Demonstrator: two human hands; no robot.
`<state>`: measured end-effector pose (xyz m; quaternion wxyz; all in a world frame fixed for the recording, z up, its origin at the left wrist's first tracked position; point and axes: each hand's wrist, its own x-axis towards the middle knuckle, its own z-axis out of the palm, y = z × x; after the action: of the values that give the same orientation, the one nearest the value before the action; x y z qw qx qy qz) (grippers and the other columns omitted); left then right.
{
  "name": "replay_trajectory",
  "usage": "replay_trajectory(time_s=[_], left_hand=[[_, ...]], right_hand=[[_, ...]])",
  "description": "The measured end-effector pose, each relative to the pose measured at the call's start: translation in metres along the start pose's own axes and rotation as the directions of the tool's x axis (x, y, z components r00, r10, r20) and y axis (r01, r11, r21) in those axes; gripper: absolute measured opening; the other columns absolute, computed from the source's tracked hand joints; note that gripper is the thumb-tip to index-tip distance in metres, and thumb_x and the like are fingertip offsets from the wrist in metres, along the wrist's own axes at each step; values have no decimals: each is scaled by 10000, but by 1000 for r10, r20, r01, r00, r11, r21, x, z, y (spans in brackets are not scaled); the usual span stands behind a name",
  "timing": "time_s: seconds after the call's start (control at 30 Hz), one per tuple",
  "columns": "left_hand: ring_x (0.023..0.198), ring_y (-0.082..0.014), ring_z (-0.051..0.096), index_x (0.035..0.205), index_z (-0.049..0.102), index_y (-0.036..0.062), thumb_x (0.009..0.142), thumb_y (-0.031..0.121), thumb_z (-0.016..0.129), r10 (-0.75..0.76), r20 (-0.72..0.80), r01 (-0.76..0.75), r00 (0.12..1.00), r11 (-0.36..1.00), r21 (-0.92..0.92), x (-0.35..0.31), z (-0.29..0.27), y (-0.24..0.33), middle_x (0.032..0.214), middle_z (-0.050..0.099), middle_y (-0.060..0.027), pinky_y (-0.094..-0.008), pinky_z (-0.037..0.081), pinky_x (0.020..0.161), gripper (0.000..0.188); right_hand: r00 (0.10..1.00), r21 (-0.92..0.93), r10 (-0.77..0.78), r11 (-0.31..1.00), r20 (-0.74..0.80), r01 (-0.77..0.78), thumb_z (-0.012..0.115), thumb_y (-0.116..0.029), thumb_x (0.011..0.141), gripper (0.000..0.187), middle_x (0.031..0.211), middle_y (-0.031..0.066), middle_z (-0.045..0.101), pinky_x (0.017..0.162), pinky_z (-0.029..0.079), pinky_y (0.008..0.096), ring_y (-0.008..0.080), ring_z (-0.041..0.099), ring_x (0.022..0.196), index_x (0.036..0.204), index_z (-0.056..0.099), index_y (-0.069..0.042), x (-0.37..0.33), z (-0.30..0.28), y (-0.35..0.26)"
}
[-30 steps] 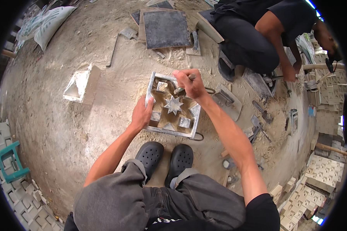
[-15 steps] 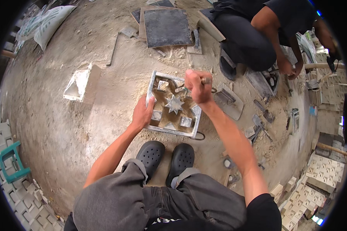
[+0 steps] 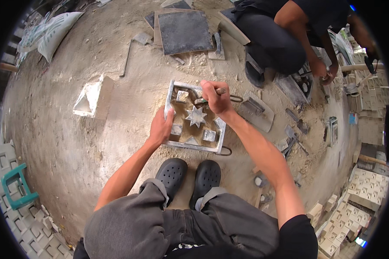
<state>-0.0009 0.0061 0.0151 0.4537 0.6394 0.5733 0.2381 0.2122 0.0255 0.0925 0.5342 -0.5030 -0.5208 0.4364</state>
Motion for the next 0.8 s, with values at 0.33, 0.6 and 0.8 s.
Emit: replay_trajectory(time_s=[0.33,0.6,0.8], left_hand=[[890,-382,599,1067,575,-11,1006,380,410,-1,12,1,1000,1000,20,-1,6,-8,938,624,-223,-436,455,813,429],[907,-390,594,1065,570,-10,1009,385,404,13,-14,-13,1000,1000,1,-3,8,-9,950,613,-232,-443,447,819,433],[935,-389,592,1104,567,-10,1010,397,394,-10,-2,10,1000,1000,11,-1,-4,-10,999,615,-231,-437,444,845,452]], right_hand=[[986,-174,-124,974,112,143,501,-230,938,457,472,-33,364,412,237,309,79,317,441,540,372,-46,5,-5,1],[969,-37,-184,981,164,192,546,-215,908,439,487,-32,385,425,243,302,56,333,485,545,427,1,5,-12,-17],[973,-78,-21,996,229,40,560,-175,865,346,505,8,426,466,324,305,85,364,511,598,474,26,12,-7,-26]])
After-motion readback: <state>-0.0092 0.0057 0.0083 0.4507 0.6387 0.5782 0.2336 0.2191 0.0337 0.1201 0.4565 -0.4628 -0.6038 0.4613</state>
